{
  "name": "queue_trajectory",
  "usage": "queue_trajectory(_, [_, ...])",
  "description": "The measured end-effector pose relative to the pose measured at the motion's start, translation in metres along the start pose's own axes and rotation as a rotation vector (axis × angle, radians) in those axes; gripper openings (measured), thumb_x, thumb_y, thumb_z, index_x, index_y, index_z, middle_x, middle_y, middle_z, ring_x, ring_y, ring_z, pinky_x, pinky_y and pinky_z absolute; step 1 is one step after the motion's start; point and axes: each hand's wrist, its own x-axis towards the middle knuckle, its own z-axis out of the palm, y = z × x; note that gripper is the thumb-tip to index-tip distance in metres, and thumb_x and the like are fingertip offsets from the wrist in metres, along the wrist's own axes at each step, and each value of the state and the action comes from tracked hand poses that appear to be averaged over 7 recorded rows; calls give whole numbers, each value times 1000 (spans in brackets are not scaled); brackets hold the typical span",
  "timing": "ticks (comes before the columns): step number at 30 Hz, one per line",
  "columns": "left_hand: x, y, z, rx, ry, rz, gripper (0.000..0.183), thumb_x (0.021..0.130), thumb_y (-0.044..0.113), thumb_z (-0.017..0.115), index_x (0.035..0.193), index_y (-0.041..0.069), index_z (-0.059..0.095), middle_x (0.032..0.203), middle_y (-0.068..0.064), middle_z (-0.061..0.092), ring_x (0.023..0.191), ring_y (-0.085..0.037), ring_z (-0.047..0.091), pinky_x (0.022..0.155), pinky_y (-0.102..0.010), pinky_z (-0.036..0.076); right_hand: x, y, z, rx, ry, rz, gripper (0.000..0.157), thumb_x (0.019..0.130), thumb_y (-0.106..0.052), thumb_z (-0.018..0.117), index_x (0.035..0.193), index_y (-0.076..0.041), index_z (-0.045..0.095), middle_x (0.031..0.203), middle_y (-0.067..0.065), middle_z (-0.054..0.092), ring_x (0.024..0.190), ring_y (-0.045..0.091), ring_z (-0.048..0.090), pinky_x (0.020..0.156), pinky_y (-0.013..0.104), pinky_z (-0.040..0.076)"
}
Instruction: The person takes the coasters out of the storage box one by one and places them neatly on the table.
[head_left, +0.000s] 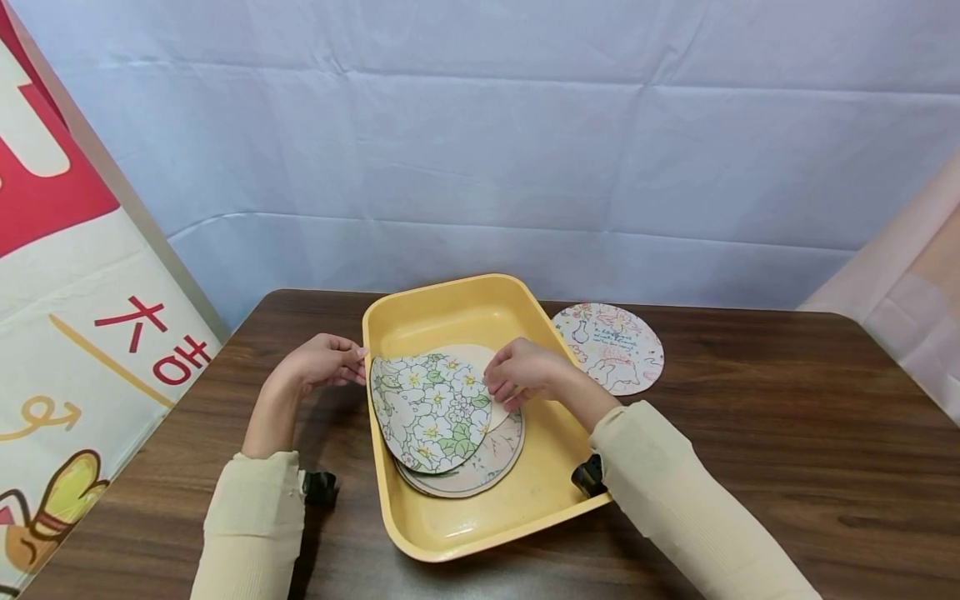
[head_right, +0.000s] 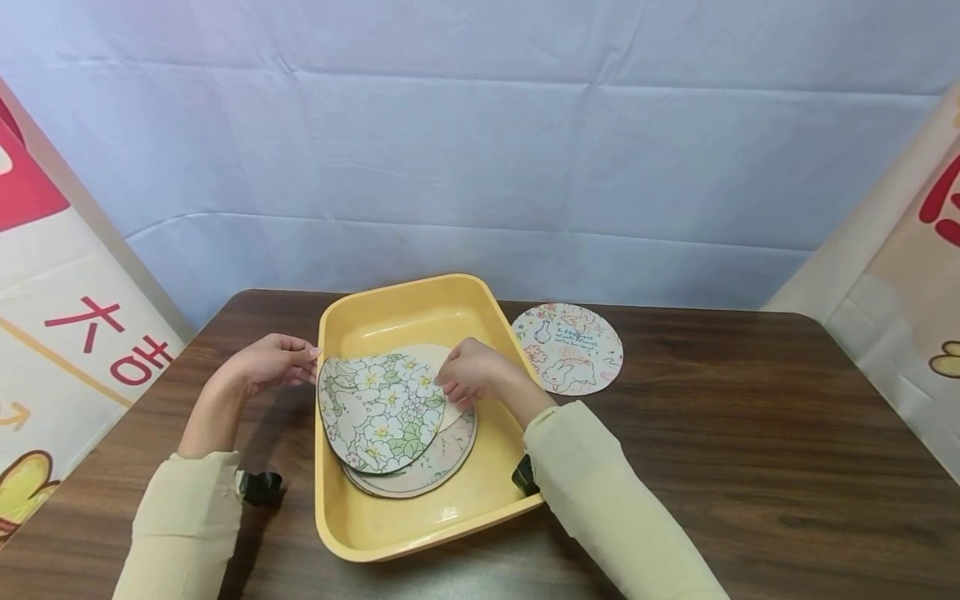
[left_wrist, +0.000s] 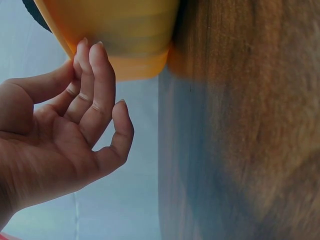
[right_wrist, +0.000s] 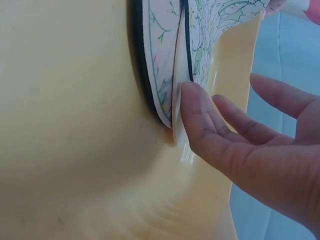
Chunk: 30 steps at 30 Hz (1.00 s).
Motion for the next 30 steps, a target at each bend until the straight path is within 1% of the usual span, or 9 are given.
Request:
queue_trajectory(3, [0, 0, 0, -1, -1, 3, 28, 97, 15, 45, 103, -10, 57, 75, -1, 64, 72, -12, 64, 62, -27, 46, 1, 0, 0, 10, -6, 6, 22, 88, -1, 54, 106, 10, 57, 85, 17, 59, 69, 23, 58, 69, 38, 51])
queue_trajectory(9, [1, -1, 0, -6, -3, 5, 28, 97, 15, 45, 102, -10, 57, 74, -1, 64, 72, -12, 64, 62, -27, 46, 1, 1, -2, 21, -22, -19, 22, 88, 0, 53, 107, 12, 56, 84, 18, 59, 69, 23, 58, 69, 37, 51])
queue_trajectory(17, [1, -1, 0, 9, 1, -2, 29, 98, 16, 45, 103, -10, 57, 75, -2, 64, 75, -15, 64, 62, -28, 45, 1, 1, -1, 45, -6, -40, 25, 87, 1, 54, 110, 12, 55, 89, 21, 62, 75, 27, 62, 71, 39, 51])
queue_trajectory(26, [3, -1, 0, 14, -2, -2, 29, 97, 16, 45, 103, -10, 57, 76, -2, 64, 77, -17, 65, 62, -28, 45, 3, 2, 0, 136, -27, -45, 26, 87, 7, 51, 111, 17, 49, 84, 20, 58, 66, 22, 59, 68, 35, 51])
queue_trajectory(30, [4, -2, 0, 1, -12, 7, 27, 98, 15, 44, 101, -9, 57, 75, -1, 64, 75, -15, 64, 62, -27, 45, 5, 2, 1, 158, -37, -45, 27, 87, 9, 52, 112, 18, 48, 83, 21, 59, 63, 21, 60, 67, 33, 52])
